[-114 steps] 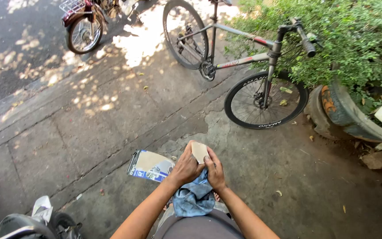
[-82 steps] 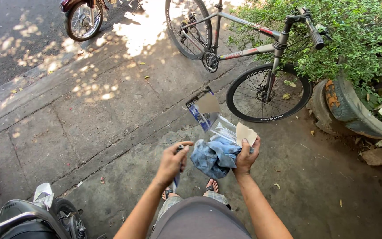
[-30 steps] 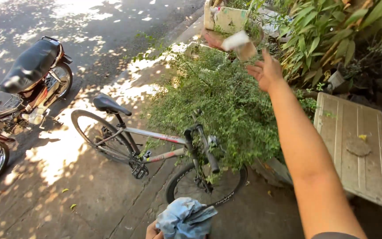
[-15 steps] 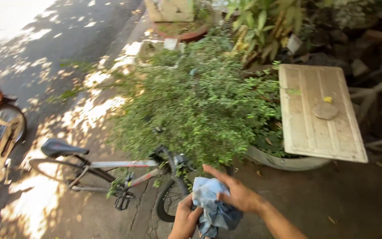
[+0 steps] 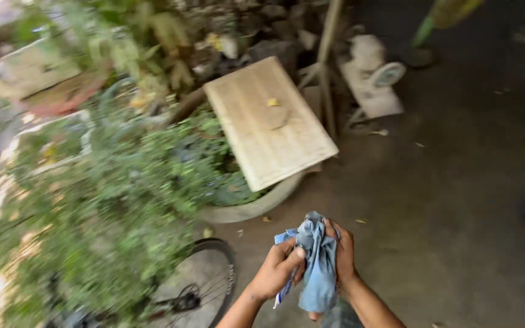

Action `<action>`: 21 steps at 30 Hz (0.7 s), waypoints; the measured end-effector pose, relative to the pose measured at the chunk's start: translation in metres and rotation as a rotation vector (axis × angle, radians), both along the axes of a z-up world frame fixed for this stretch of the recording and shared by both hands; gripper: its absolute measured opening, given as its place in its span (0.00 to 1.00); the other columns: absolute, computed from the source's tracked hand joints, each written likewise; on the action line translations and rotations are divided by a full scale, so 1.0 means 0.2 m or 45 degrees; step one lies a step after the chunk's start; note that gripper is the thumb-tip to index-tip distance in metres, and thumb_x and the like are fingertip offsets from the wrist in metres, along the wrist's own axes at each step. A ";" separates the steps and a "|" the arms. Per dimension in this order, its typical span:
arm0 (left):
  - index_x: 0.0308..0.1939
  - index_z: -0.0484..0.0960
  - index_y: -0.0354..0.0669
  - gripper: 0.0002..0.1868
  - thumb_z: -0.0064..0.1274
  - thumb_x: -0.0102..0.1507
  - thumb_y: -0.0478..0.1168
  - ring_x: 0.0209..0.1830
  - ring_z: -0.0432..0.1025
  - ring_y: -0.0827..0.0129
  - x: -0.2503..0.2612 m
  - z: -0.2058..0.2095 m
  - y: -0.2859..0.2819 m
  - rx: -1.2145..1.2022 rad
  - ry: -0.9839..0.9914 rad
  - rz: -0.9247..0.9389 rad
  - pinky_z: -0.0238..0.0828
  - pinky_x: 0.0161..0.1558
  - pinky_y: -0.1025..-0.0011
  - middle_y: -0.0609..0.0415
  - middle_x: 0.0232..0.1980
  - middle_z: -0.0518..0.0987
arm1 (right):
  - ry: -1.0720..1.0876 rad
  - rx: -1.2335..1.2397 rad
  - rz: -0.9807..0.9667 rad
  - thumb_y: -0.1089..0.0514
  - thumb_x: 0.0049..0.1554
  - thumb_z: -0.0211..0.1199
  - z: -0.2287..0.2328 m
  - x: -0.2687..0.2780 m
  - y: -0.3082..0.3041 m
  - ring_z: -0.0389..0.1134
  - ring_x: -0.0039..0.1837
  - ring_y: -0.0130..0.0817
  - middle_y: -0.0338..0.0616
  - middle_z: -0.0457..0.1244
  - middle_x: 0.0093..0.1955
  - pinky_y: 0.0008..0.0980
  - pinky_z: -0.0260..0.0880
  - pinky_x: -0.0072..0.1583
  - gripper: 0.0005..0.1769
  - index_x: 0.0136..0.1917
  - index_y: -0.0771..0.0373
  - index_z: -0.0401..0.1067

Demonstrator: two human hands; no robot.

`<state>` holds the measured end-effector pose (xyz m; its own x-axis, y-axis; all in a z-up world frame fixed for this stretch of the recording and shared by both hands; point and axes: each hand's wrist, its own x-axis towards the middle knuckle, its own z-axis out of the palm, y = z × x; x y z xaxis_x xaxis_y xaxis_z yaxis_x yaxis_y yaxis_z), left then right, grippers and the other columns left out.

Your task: The person walks into a cluttered workshop, picks up a tube of sealant, and uses pliers to cut the tip. They then walk over to a disassembled motorcycle and apply the sealant along the edge of a green gasket.

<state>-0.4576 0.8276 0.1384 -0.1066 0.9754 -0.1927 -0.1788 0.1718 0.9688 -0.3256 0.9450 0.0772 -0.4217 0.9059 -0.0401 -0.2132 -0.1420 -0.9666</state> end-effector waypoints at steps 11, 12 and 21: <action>0.43 0.75 0.41 0.28 0.30 0.72 0.61 0.15 0.63 0.69 0.76 -0.24 1.40 -0.096 -0.430 0.172 0.61 0.22 0.71 0.54 0.18 0.69 | -0.125 0.194 -0.293 0.52 0.63 0.63 -0.30 1.19 1.23 0.70 0.59 0.32 0.46 0.69 0.60 0.33 0.71 0.61 0.18 0.59 0.69 0.77; 0.36 0.73 0.39 0.28 0.32 0.73 0.59 0.16 0.62 0.69 0.77 -0.29 1.52 -0.075 -0.555 0.235 0.60 0.22 0.70 0.53 0.18 0.68 | -0.180 0.318 -0.135 0.53 0.60 0.63 -0.14 1.21 1.32 0.71 0.66 0.34 0.46 0.68 0.69 0.34 0.72 0.66 0.21 0.62 0.67 0.75; 0.36 0.69 0.41 0.21 0.35 0.74 0.52 0.24 0.62 0.71 1.00 -0.39 2.81 0.151 -0.490 0.150 0.62 0.28 0.72 0.52 0.28 0.70 | -0.496 0.184 0.221 0.57 0.47 0.73 -0.31 1.06 2.15 0.72 0.60 0.38 0.49 0.70 0.60 0.36 0.70 0.63 0.36 0.67 0.66 0.66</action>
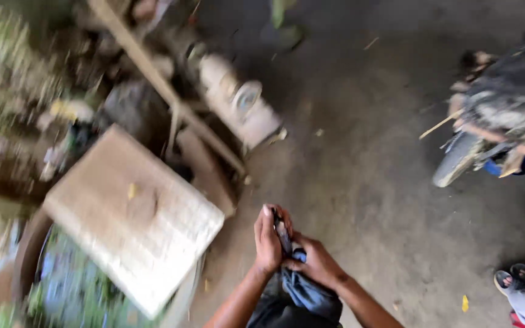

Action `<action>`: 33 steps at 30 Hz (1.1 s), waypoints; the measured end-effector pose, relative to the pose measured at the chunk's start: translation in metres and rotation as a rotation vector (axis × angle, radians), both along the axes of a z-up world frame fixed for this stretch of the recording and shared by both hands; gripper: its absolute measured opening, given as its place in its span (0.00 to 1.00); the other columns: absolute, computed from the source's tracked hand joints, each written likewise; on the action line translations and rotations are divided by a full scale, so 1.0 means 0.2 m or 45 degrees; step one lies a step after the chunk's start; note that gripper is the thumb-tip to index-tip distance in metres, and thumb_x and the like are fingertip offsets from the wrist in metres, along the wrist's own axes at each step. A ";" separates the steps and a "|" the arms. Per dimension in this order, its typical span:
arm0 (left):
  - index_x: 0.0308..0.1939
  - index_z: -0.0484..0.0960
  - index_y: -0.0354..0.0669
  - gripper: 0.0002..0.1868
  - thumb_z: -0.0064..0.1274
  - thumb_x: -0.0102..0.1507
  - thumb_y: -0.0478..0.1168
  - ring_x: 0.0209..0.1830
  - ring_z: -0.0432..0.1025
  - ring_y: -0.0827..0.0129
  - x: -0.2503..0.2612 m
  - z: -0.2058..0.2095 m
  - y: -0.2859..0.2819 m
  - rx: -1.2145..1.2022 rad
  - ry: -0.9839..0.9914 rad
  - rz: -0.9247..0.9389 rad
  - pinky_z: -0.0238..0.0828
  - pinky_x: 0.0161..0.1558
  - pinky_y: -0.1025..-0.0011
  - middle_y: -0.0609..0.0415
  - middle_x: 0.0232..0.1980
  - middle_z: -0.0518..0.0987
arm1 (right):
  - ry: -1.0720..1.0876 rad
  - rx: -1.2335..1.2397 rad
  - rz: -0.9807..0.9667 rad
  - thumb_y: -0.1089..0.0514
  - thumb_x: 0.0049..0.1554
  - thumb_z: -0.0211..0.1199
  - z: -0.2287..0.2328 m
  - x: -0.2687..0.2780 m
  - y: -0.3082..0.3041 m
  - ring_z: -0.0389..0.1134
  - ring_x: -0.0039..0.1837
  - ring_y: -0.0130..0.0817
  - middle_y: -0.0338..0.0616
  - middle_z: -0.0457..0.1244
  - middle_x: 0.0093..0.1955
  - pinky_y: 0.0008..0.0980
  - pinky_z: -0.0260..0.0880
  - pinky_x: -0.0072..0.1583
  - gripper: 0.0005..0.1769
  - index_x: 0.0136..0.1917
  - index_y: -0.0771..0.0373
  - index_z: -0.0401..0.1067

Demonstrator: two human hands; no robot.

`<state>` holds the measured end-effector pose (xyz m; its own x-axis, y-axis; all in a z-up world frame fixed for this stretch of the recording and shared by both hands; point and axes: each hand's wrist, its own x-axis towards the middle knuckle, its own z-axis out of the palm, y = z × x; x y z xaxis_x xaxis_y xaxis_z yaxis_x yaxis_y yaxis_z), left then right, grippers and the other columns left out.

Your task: The person walks into a cluttered workshop, picks up a tube of sealant, and uses pliers to cut the tip. They then walk over to a disassembled motorcycle and apply the sealant along the edge of a green gasket.

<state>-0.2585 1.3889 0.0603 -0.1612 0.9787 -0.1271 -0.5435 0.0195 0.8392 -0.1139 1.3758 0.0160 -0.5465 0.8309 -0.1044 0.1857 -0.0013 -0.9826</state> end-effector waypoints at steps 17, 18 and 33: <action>0.47 0.71 0.39 0.12 0.42 0.73 0.45 0.27 0.58 0.74 0.91 -0.41 2.50 -0.259 -0.066 -0.549 0.57 0.30 0.73 0.59 0.30 0.63 | -0.014 0.063 -0.952 0.57 0.52 0.68 -0.17 1.11 2.21 0.75 0.49 0.35 0.45 0.73 0.46 0.33 0.73 0.54 0.13 0.49 0.64 0.75; 0.50 0.71 0.38 0.12 0.41 0.72 0.44 0.26 0.58 0.75 1.00 -0.46 2.63 -0.373 -0.078 -0.601 0.56 0.27 0.74 0.60 0.30 0.64 | 0.011 0.091 -1.063 0.58 0.51 0.67 -0.21 1.22 2.34 0.74 0.49 0.33 0.44 0.72 0.46 0.32 0.72 0.54 0.12 0.49 0.64 0.75; 0.41 0.86 0.36 0.09 0.61 0.61 0.38 0.31 0.72 0.74 1.92 -0.26 4.74 -0.068 1.292 -0.655 0.69 0.35 0.74 0.52 0.35 0.82 | 0.283 0.025 -1.319 0.57 0.60 0.61 -0.35 2.23 4.57 0.70 0.49 0.29 0.43 0.71 0.46 0.30 0.70 0.54 0.10 0.51 0.65 0.72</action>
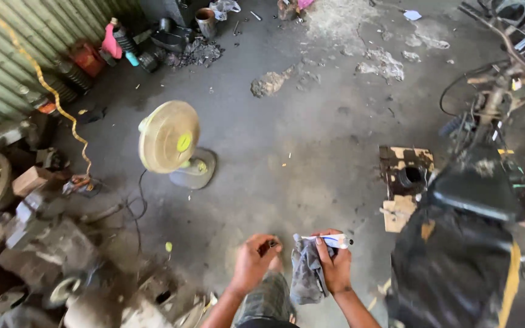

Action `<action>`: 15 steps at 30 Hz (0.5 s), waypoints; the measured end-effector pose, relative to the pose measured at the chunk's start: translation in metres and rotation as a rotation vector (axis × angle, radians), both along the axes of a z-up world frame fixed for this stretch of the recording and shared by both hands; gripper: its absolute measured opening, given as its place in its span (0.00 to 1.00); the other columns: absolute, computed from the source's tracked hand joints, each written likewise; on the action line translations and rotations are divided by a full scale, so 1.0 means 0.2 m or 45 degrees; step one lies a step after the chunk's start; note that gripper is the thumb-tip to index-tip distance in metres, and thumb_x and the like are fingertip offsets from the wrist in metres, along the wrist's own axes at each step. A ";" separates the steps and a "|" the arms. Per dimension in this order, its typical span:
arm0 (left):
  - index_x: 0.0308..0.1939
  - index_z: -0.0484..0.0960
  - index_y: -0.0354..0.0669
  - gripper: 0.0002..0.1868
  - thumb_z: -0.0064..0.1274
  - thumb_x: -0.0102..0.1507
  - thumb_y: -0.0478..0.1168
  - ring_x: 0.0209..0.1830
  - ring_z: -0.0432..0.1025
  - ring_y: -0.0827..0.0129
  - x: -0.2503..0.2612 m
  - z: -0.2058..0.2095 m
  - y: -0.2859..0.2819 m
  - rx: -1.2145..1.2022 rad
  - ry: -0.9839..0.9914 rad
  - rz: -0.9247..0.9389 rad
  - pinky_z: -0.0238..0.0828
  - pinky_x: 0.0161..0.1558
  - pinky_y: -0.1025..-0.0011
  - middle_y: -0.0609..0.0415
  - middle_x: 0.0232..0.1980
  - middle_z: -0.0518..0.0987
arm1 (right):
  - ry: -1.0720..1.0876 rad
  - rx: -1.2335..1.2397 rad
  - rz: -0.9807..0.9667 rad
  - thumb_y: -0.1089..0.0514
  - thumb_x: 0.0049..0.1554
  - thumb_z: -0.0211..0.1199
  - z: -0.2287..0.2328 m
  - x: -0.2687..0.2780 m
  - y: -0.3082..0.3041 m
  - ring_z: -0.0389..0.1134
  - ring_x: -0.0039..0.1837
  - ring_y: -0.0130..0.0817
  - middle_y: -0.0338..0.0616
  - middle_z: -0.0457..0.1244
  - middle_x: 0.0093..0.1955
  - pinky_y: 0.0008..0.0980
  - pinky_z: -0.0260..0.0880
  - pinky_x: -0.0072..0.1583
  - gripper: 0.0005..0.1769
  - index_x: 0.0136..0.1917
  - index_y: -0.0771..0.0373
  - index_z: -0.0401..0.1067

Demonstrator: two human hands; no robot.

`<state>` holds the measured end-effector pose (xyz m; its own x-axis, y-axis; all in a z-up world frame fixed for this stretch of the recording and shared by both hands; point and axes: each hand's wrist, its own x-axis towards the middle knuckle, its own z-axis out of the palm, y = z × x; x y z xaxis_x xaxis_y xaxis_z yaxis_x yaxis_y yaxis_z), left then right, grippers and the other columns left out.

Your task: The person walks into a cluttered workshop, picks up a tube of sealant, and uses pliers to cut the tip. They then walk over to a disassembled motorcycle and apply the sealant along the edge of a green gasket.

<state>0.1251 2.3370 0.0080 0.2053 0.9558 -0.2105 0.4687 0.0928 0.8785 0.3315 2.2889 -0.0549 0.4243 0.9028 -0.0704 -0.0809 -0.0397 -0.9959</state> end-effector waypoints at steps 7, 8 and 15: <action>0.46 0.84 0.29 0.10 0.56 0.63 0.32 0.30 0.72 0.71 0.27 -0.39 1.21 -0.464 -0.773 0.217 0.70 0.34 0.71 0.52 0.33 0.80 | -0.202 -0.082 -0.077 0.56 0.58 0.63 -0.23 0.43 1.21 0.71 0.48 0.29 0.42 0.71 0.45 0.29 0.70 0.53 0.10 0.48 0.65 0.74; 0.48 0.83 0.29 0.11 0.54 0.64 0.31 0.33 0.74 0.69 0.33 -0.38 1.39 -0.521 -0.927 0.202 0.72 0.37 0.70 0.50 0.36 0.81 | -0.262 -0.064 -0.125 0.56 0.59 0.63 -0.27 0.50 1.38 0.70 0.47 0.30 0.43 0.71 0.43 0.30 0.70 0.52 0.10 0.48 0.65 0.75; 0.52 0.79 0.31 0.13 0.47 0.69 0.37 0.45 0.80 0.61 0.89 -0.16 2.48 -0.691 -1.131 0.039 0.78 0.50 0.63 0.40 0.51 0.84 | 0.039 0.178 -0.247 0.62 0.60 0.62 -0.10 0.94 2.38 0.69 0.50 0.28 0.43 0.70 0.49 0.29 0.70 0.54 0.07 0.51 0.67 0.68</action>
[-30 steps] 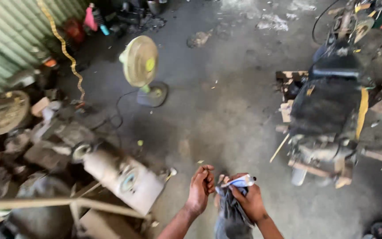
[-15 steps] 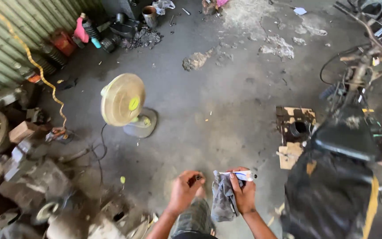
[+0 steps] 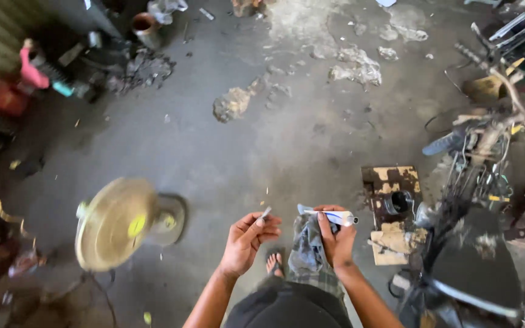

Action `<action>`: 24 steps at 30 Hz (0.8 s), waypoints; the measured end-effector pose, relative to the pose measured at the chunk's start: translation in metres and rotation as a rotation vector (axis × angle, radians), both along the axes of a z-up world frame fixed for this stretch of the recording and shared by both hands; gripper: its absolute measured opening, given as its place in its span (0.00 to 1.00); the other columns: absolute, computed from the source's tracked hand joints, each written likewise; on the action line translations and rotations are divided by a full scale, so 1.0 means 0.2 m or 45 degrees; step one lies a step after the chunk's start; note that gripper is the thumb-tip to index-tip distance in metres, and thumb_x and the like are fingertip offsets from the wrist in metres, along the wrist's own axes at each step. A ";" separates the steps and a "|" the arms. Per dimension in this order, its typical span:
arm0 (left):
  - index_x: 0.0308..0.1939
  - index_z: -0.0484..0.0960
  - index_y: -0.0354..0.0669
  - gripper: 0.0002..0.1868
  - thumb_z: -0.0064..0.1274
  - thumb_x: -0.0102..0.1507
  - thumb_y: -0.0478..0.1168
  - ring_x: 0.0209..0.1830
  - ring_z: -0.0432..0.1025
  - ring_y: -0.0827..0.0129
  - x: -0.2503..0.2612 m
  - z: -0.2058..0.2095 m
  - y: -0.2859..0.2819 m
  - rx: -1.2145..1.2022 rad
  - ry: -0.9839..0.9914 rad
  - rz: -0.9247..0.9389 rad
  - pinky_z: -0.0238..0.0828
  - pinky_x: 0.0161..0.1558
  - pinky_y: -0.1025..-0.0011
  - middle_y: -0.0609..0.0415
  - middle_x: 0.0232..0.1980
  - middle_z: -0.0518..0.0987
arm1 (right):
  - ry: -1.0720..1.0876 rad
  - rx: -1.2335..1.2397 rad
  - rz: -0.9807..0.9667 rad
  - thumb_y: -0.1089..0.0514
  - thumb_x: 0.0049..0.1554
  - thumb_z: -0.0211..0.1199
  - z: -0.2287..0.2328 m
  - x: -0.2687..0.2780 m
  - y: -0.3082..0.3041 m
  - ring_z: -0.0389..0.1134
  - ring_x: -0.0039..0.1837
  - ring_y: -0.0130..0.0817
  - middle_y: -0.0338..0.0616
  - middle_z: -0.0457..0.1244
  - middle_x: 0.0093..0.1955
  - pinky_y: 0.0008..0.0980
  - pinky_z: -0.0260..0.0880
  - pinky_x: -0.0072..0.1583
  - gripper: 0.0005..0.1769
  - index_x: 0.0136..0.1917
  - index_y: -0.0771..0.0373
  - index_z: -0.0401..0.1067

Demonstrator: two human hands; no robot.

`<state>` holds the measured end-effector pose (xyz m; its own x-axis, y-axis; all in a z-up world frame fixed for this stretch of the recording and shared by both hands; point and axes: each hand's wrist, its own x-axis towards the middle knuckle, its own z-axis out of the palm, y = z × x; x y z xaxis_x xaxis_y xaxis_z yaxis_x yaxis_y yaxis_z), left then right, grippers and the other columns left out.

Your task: The person walks into a cluttered workshop, picks up a tube of sealant, and uses pliers to cut the tip. They then walk over to a disassembled motorcycle and apply the sealant along the edge of a green gasket.

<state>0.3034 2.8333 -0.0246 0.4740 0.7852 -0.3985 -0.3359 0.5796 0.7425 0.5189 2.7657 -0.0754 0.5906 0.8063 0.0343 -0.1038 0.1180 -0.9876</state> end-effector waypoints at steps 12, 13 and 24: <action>0.60 0.76 0.39 0.17 0.40 0.72 0.43 0.50 0.70 0.72 1.10 -0.39 1.82 0.683 0.855 0.414 0.67 0.56 0.72 0.53 0.47 0.78 | 0.281 -0.146 -0.025 0.56 0.63 0.60 -0.52 0.33 2.04 0.66 0.54 0.28 0.42 0.66 0.50 0.30 0.67 0.57 0.10 0.54 0.66 0.70; 0.60 0.76 0.39 0.17 0.40 0.72 0.43 0.50 0.70 0.72 1.12 -0.41 2.01 0.680 0.861 0.435 0.67 0.56 0.72 0.53 0.47 0.78 | 0.279 -0.145 -0.003 0.56 0.63 0.60 -0.43 0.36 2.19 0.66 0.54 0.28 0.42 0.66 0.50 0.30 0.67 0.57 0.10 0.54 0.66 0.70; 0.50 0.80 0.37 0.12 0.47 0.73 0.42 0.43 0.65 0.76 0.85 -0.41 3.75 0.601 0.627 0.442 0.62 0.48 0.75 0.57 0.46 0.76 | -0.244 -0.302 0.668 0.47 0.58 0.68 -0.43 0.73 4.03 0.66 0.37 0.30 0.44 0.68 0.34 0.33 0.68 0.40 0.19 0.45 0.68 0.76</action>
